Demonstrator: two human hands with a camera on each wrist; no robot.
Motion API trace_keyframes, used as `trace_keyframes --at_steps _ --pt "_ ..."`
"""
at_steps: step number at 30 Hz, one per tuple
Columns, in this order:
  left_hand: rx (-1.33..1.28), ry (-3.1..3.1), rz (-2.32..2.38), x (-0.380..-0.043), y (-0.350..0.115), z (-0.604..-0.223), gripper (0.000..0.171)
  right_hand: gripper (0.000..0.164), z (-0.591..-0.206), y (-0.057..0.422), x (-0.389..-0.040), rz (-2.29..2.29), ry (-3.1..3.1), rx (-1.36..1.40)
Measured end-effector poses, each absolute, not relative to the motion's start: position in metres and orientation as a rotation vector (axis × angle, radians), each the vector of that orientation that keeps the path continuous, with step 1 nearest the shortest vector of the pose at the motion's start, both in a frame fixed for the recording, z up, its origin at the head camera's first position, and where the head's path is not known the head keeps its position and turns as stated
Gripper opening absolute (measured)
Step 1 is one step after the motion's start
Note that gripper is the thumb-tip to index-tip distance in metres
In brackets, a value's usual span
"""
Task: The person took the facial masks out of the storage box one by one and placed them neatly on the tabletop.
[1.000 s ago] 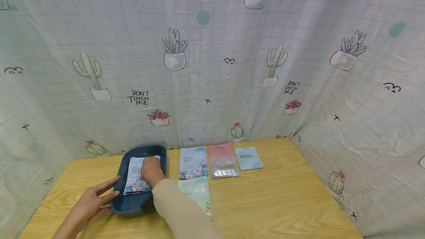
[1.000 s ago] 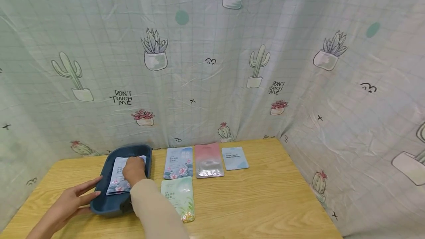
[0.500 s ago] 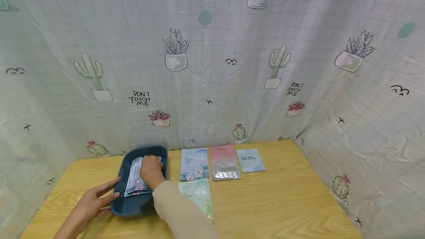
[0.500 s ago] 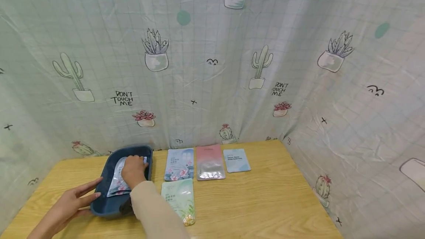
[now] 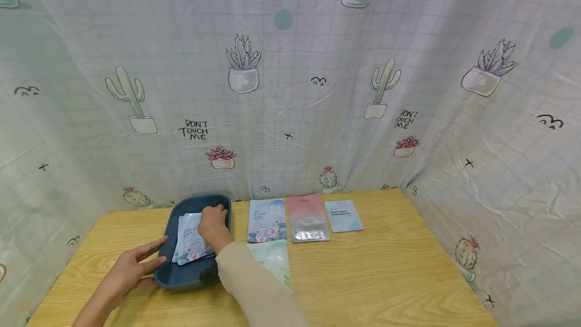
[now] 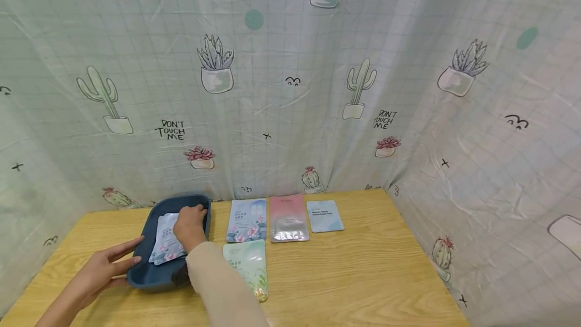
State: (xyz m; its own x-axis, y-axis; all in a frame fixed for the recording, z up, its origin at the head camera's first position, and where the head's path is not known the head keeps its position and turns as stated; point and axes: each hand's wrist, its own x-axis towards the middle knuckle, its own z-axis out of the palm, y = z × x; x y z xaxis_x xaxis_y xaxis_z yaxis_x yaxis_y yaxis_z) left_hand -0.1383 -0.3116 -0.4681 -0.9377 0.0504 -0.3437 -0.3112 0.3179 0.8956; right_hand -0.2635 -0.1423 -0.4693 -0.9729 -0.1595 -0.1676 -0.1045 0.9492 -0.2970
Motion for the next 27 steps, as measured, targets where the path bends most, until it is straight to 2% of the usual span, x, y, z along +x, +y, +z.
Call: trace_keyframes --at_steps 7,13,16,18,23,24,27 --pt "-0.248 2.278 1.652 -0.137 -0.311 -0.469 0.073 0.017 -0.476 -0.144 -0.267 -0.360 2.935 -0.188" --pt "-0.240 2.296 1.635 -0.138 -0.310 -0.467 0.072 0.043 -0.475 -0.146 -0.265 -0.220 2.963 -0.214" --pt "-0.244 2.298 1.628 -0.138 -0.310 -0.467 0.073 0.048 -0.474 -0.145 -0.263 -0.215 2.987 -0.216" --pt "-0.248 2.299 1.626 -0.138 -0.310 -0.467 0.072 0.041 -0.473 -0.143 -0.263 -0.255 3.016 -0.218" --pt "-0.250 2.293 1.646 -0.138 -0.311 -0.469 0.071 0.005 -0.466 -0.137 -0.261 -0.641 2.967 -0.126" --pt "-0.251 2.289 1.652 -0.138 -0.311 -0.469 0.071 0.003 -0.465 -0.136 -0.262 -0.711 2.950 -0.102" --pt "-0.248 2.284 1.658 -0.138 -0.312 -0.469 0.072 0.014 -0.459 -0.132 -0.264 -0.784 2.932 -0.080"
